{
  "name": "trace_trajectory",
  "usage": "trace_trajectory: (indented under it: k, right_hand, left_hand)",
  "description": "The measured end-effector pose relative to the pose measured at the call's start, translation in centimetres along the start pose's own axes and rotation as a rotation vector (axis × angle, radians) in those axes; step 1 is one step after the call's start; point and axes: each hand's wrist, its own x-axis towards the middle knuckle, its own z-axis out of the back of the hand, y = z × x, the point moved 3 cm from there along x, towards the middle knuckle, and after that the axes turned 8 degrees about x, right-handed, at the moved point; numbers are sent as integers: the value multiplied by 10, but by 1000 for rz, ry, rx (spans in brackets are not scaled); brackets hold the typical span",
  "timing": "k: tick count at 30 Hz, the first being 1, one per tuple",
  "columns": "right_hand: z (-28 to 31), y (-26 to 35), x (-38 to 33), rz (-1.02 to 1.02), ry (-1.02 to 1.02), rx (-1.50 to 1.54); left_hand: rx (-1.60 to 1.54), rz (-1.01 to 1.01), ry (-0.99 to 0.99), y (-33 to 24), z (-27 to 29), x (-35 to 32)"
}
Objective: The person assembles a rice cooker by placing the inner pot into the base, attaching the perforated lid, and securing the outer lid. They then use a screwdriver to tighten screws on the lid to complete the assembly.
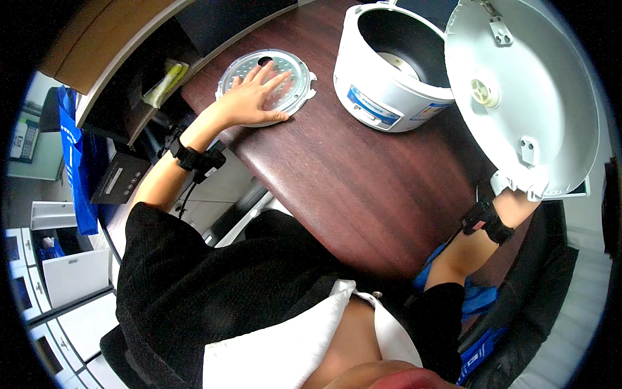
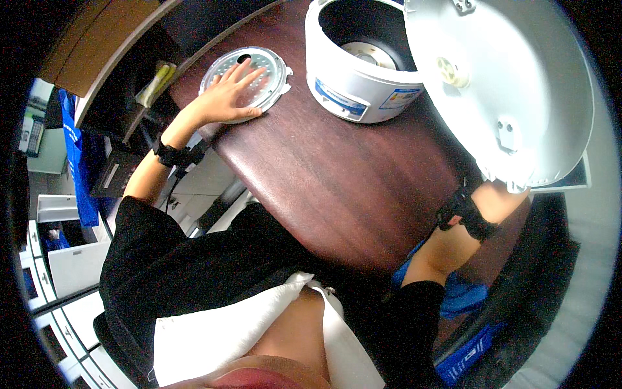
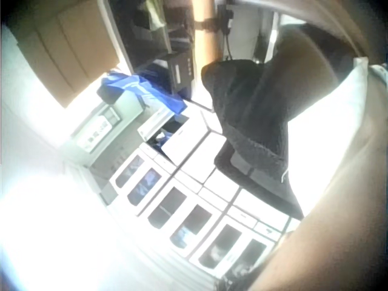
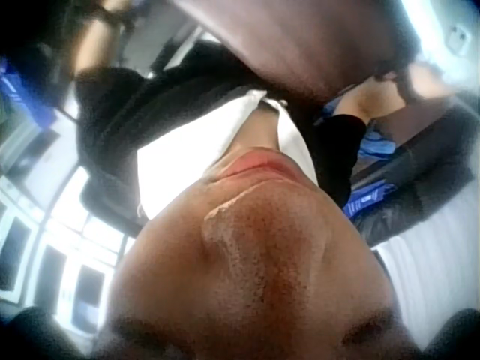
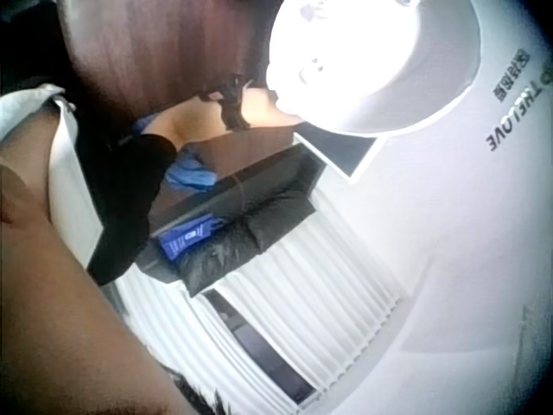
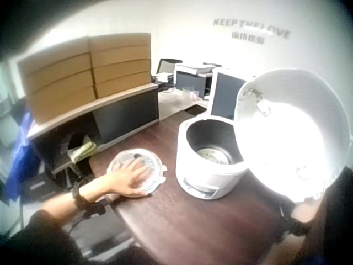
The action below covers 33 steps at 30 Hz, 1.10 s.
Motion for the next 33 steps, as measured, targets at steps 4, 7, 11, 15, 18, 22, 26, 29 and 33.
trace_trajectory:
  k: [4,7,11,15,18,22,26,29,33]
  right_hand:
    - [-1,3,1,34,-37,-13]
    - [6,4,4,58,21,-110]
    - [2,12,5,9,57,-236]
    - [-1,7,3,86,18,-80]
    - [-4,9,4,54,-39,45]
    - [-12,25,1,-21,-78,19]
    - [-7,23,2,57,-95,-1]
    - [-10,8,5,29,-60,169]
    - [-13,9,3,-108,-132,232]
  left_hand:
    - [-5,-78,-19,-13,-4,5]
    - [20,-65,-28,-21,-4,5]
    - [40,-42,33,-28,3,5]
    - [36,-64,31,-24,3,7]
    - [53,-103,-61,-20,-3,4]
    - [-248,-133,-209,10,-11,6]
    - [-87,516,-195,54,-11,-4]
    - [-199,620,-90,65,-12,-11]
    - [-43,627,-139,59,-4,-12]
